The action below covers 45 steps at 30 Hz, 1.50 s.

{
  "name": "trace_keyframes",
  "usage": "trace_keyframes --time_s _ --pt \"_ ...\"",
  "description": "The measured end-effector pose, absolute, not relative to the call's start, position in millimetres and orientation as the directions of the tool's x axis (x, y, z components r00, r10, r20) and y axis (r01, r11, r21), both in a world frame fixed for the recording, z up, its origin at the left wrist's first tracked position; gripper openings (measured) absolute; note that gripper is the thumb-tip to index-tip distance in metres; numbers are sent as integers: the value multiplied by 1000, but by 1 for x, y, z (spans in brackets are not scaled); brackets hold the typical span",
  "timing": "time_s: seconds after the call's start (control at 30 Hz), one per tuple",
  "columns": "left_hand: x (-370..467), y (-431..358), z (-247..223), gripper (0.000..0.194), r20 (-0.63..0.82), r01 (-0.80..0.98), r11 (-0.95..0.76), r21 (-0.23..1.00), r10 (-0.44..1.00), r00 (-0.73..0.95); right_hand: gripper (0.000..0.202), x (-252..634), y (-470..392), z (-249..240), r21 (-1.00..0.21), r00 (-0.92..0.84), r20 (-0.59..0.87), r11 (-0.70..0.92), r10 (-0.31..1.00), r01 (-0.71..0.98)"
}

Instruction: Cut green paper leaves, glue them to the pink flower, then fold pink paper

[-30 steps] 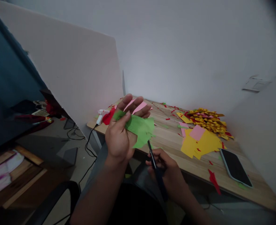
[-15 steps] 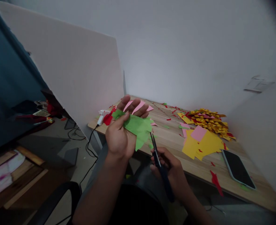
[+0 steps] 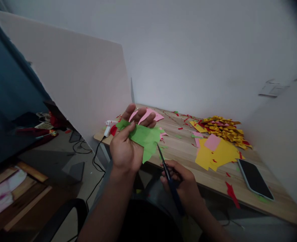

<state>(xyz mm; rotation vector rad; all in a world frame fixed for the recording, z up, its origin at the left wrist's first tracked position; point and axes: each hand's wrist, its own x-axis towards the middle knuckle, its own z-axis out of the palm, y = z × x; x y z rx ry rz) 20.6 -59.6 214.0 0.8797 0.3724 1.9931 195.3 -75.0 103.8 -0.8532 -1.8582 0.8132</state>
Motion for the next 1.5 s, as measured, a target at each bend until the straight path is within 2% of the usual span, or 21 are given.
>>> trace_keyframes --time_s 0.5,0.67,0.97,1.23,1.33,1.4,1.5 --pt "18 -59 210 42 450 -570 -560 601 827 -338 24 191 -74 109 -702 -300 606 673 737 235" --pt "16 -58 208 43 445 -548 -559 623 829 -340 21 191 -75 114 -667 -307 624 695 718 268" --pt "18 -57 209 41 404 -627 -535 567 843 -355 20 192 -79 115 -584 -386 646 752 659 307" --pt "15 -53 205 39 386 -594 -551 587 835 -393 21 194 -79 119 -553 -385 670 773 635 311" --pt "12 -51 206 39 387 -573 -570 588 821 -419 22 195 -75 117 -534 -335 698 772 633 345" --pt "9 -51 205 39 396 -546 -582 603 812 -429 21 195 -70 112 -556 -266 702 742 661 375" --pt "6 -50 202 39 424 -513 -593 621 804 -417 19 195 -59 103 -713 -152 603 615 783 336"
